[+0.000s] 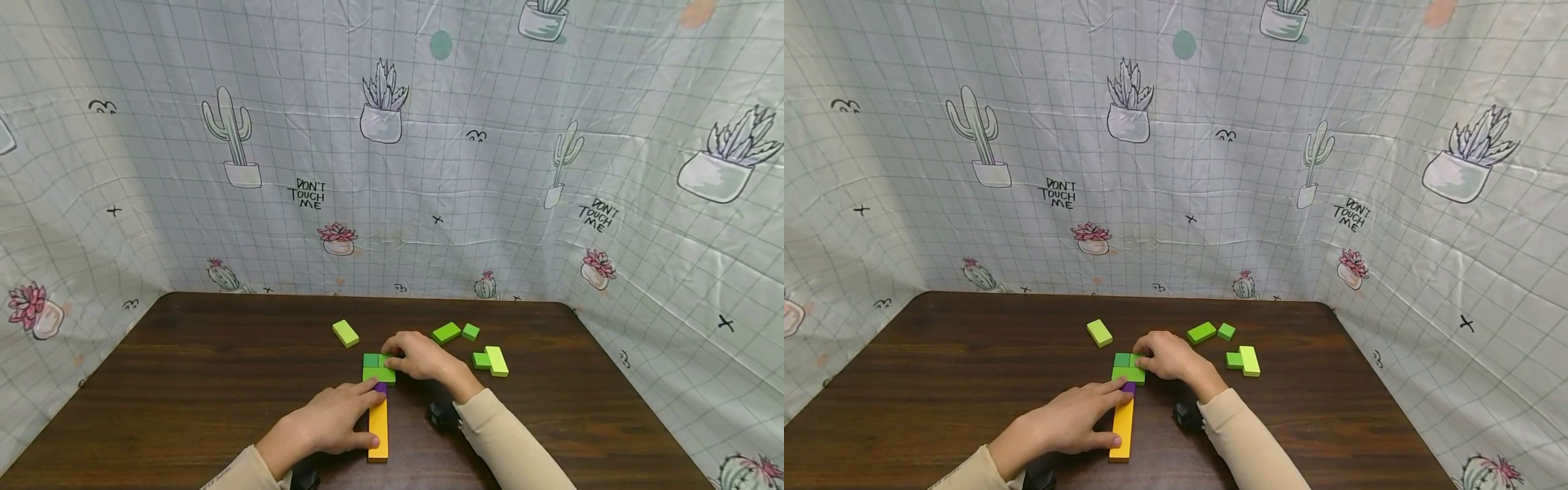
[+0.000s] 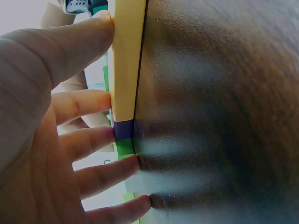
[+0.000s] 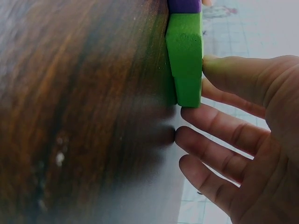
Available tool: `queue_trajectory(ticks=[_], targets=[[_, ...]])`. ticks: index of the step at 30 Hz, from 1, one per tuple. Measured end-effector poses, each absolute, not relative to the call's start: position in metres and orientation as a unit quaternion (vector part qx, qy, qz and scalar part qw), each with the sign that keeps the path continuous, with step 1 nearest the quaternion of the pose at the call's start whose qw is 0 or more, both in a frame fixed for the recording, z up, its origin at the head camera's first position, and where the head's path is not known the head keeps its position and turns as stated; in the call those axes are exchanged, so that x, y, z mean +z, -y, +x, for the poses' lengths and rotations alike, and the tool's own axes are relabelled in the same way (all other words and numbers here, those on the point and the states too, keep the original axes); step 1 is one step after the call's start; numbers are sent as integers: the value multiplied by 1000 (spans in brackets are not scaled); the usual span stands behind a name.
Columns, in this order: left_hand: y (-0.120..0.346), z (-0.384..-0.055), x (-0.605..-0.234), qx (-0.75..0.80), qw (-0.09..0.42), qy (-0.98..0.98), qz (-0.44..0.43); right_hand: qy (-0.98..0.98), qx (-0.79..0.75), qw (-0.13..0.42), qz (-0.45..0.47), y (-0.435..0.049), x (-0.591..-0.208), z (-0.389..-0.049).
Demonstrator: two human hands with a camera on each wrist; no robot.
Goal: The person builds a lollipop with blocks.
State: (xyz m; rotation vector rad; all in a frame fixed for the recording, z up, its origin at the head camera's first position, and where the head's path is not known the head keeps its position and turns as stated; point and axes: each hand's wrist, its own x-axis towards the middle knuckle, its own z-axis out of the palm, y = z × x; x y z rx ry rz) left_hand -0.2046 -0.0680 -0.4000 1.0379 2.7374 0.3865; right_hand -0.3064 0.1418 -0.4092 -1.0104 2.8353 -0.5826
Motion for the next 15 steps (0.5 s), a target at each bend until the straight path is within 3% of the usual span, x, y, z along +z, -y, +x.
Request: queue_trajectory(ticks=[15], targets=[[68,-204,-400,132,99,-923,347,-928,-206,36,-309,-153,-407,-311]])
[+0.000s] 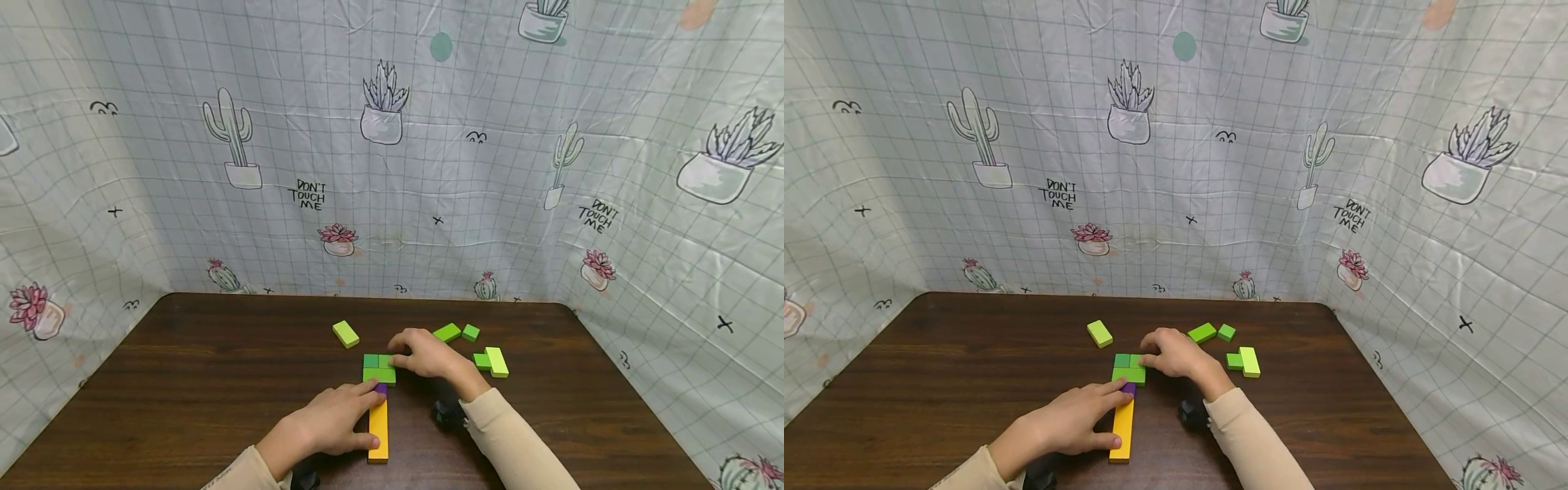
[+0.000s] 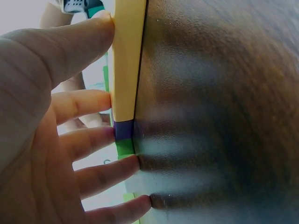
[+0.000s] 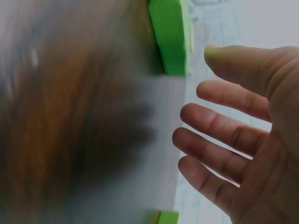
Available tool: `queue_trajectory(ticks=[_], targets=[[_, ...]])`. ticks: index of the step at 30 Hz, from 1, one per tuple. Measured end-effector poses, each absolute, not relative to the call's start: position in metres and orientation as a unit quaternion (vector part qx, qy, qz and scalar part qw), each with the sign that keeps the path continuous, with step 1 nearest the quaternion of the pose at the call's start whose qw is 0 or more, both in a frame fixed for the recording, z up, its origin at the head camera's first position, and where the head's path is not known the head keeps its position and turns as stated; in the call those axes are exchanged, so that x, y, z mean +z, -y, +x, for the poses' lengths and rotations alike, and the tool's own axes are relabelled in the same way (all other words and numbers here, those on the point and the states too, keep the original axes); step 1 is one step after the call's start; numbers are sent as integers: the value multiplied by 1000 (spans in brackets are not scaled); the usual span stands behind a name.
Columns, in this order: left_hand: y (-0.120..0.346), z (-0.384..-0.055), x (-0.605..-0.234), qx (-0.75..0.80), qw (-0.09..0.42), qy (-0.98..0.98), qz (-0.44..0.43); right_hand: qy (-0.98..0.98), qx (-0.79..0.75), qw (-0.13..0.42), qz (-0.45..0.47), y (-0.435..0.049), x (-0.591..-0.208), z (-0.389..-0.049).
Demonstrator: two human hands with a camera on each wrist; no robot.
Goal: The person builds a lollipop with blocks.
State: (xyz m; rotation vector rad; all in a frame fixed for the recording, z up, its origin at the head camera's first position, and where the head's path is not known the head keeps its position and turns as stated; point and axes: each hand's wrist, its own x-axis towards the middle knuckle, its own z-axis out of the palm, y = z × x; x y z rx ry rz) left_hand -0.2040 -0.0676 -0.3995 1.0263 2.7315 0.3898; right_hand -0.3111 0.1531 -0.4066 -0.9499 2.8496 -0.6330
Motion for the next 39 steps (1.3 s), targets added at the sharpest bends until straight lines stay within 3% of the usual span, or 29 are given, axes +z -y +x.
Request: queue_trajectory(ticks=[22,39], targets=[[68,-204,-402,127,94,-928,338,-964,-201,-63,-164,-225,-412,-339],[68,-205,-404,127,98,-926,341,-977,-163,-45,-131,-235,-418,-339]])
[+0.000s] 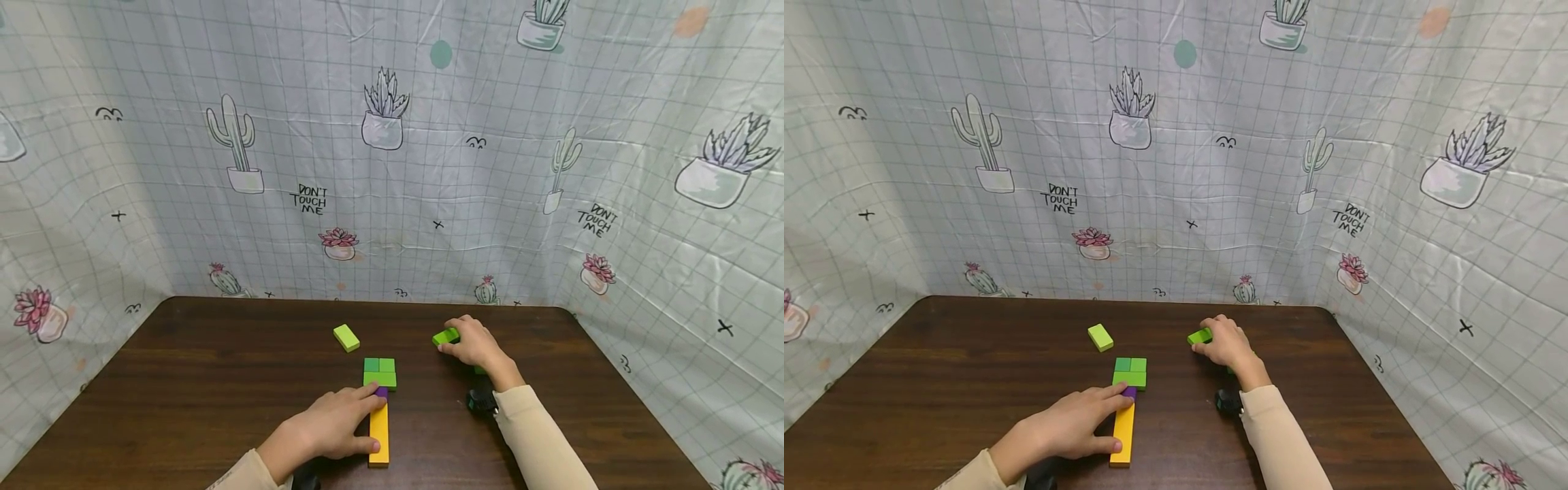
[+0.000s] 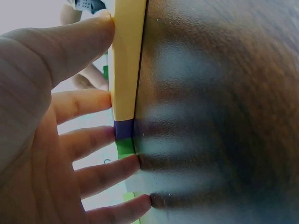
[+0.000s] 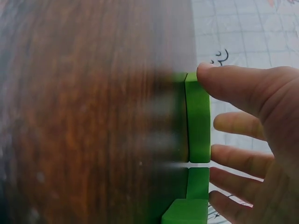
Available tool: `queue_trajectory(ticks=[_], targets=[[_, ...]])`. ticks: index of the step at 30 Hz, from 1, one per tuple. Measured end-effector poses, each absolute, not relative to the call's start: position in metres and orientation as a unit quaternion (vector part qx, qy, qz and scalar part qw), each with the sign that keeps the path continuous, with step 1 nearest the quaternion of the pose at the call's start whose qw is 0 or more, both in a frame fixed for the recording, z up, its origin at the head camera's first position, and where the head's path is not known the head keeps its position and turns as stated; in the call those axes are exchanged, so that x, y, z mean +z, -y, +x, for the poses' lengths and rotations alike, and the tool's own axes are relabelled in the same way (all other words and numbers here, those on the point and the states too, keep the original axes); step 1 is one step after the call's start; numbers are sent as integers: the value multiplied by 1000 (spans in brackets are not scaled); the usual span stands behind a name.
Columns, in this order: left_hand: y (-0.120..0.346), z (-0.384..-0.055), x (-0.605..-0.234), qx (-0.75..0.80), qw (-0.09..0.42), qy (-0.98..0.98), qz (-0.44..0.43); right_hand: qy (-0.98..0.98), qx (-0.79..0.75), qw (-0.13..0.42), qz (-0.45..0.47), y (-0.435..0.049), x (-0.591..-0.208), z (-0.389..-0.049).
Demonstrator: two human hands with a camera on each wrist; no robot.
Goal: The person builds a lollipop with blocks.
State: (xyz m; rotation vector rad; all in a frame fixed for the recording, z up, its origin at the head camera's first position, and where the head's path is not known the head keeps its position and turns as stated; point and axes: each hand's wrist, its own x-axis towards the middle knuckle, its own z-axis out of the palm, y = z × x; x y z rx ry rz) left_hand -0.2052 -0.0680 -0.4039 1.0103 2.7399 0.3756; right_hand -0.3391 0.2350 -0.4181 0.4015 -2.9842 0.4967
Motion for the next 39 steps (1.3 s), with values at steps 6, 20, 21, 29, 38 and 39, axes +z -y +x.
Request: queue_trajectory(ticks=[6,20,21,29,38,39], targets=[[67,-204,-404,127,93,-926,342,978,154,41,132,-235,-419,-340],[67,-204,-403,129,96,-927,338,977,148,45,146,-235,-420,-341],[67,-204,-403,129,97,-928,337,977,149,44,148,-234,-420,-340],[66,-204,-402,127,101,-928,335,974,159,15,161,-230,-418,-339],[65,-206,-400,127,107,-927,336,975,155,11,161,-227,-410,-339],[66,-206,-400,127,107,-927,337,976,151,13,156,-227,-410,-340]])
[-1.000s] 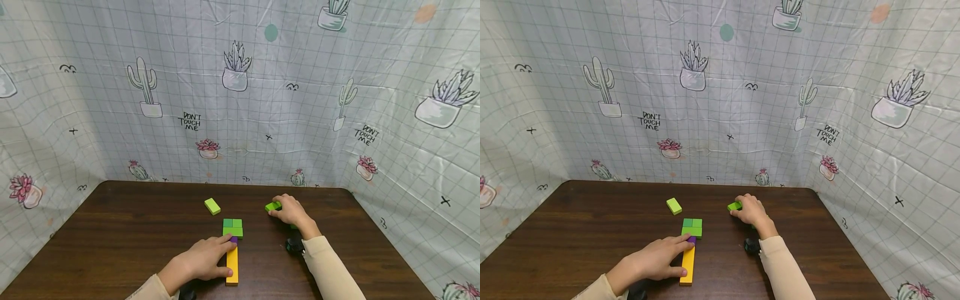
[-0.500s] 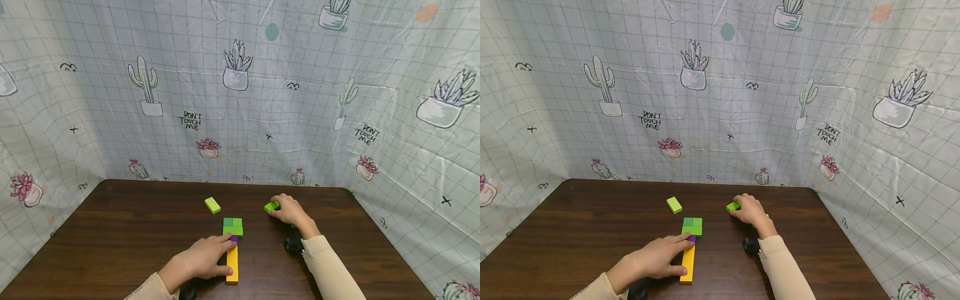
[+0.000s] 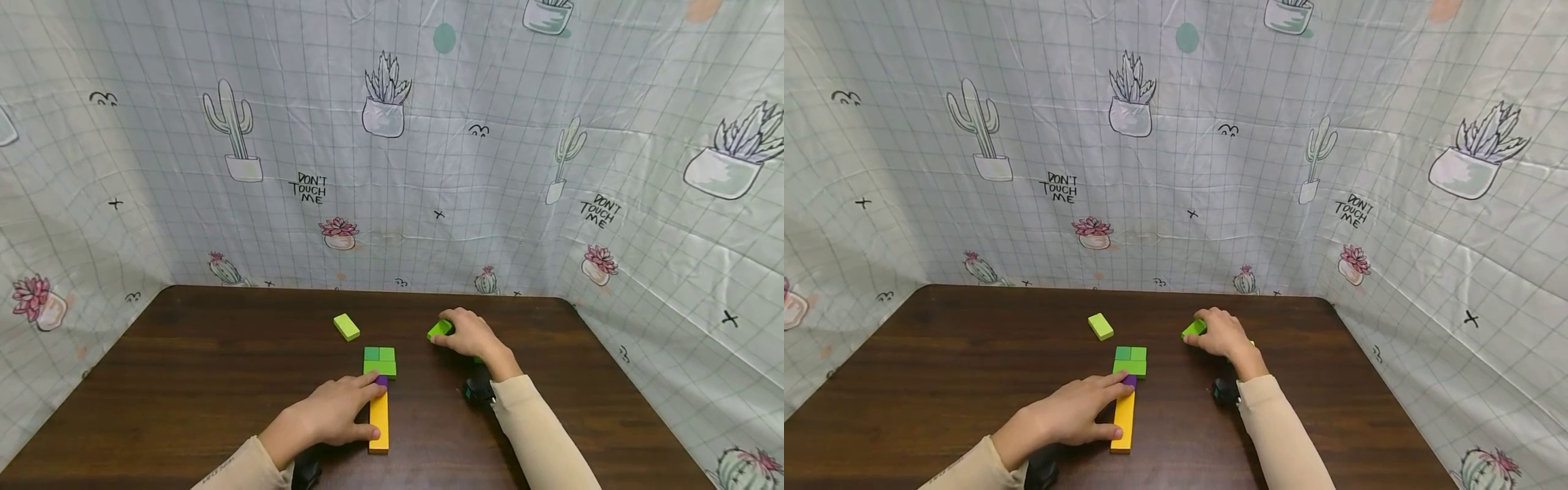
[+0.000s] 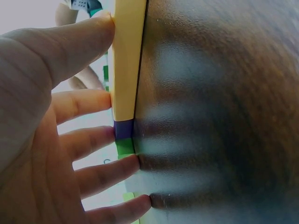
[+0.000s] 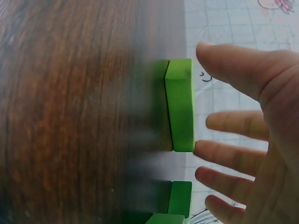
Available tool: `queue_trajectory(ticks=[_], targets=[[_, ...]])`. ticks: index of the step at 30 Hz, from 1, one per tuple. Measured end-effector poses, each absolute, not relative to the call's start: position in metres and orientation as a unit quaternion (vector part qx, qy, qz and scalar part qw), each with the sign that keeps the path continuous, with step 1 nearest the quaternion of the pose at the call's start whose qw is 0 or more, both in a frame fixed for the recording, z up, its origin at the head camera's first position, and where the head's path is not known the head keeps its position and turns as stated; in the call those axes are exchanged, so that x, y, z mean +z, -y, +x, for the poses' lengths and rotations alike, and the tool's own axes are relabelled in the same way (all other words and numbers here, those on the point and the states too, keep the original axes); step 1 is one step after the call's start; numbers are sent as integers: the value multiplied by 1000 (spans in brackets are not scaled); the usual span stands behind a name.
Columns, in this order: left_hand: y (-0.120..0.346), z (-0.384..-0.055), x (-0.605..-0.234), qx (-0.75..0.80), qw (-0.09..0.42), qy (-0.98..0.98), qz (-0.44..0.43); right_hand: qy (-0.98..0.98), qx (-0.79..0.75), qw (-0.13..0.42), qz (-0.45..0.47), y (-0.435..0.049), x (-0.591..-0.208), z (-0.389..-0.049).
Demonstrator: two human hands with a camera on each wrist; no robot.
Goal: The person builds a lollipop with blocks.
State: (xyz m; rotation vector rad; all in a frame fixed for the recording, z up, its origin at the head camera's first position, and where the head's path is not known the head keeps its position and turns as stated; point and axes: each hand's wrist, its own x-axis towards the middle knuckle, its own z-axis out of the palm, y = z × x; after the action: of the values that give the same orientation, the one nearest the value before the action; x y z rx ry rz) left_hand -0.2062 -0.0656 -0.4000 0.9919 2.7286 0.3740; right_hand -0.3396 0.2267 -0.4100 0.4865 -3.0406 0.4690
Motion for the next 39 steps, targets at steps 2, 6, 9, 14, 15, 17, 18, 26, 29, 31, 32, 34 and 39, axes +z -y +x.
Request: queue_trajectory(ticks=[2,6,9,14,15,17,18,26,29,31,32,34,39], targets=[[66,-207,-399,125,105,-927,338,978,144,17,148,-227,-409,-341],[66,-208,-398,120,99,-929,337,981,140,18,136,-226,-408,-345],[66,-208,-397,118,96,-929,337,979,148,14,138,-224,-408,-345],[66,-208,-398,123,96,-929,337,970,172,-9,174,-215,-409,-341],[66,-207,-399,124,97,-929,336,967,178,-17,181,-213,-409,-339],[66,-207,-399,125,98,-929,335,963,184,-32,196,-208,-408,-337],[66,-207,-399,126,99,-929,335,961,184,-39,201,-206,-408,-335],[67,-206,-399,133,100,-927,335,947,194,-51,250,-189,-408,-325],[68,-205,-399,136,98,-927,337,943,198,-56,261,-186,-408,-321],[68,-204,-399,138,97,-926,338,941,201,-55,268,-184,-409,-320],[68,-204,-399,139,98,-926,337,940,200,-56,271,-183,-409,-319],[68,-205,-400,139,101,-926,337,938,199,-57,278,-182,-410,-318],[68,-206,-402,139,109,-924,339,933,197,-59,297,-179,-411,-316]])
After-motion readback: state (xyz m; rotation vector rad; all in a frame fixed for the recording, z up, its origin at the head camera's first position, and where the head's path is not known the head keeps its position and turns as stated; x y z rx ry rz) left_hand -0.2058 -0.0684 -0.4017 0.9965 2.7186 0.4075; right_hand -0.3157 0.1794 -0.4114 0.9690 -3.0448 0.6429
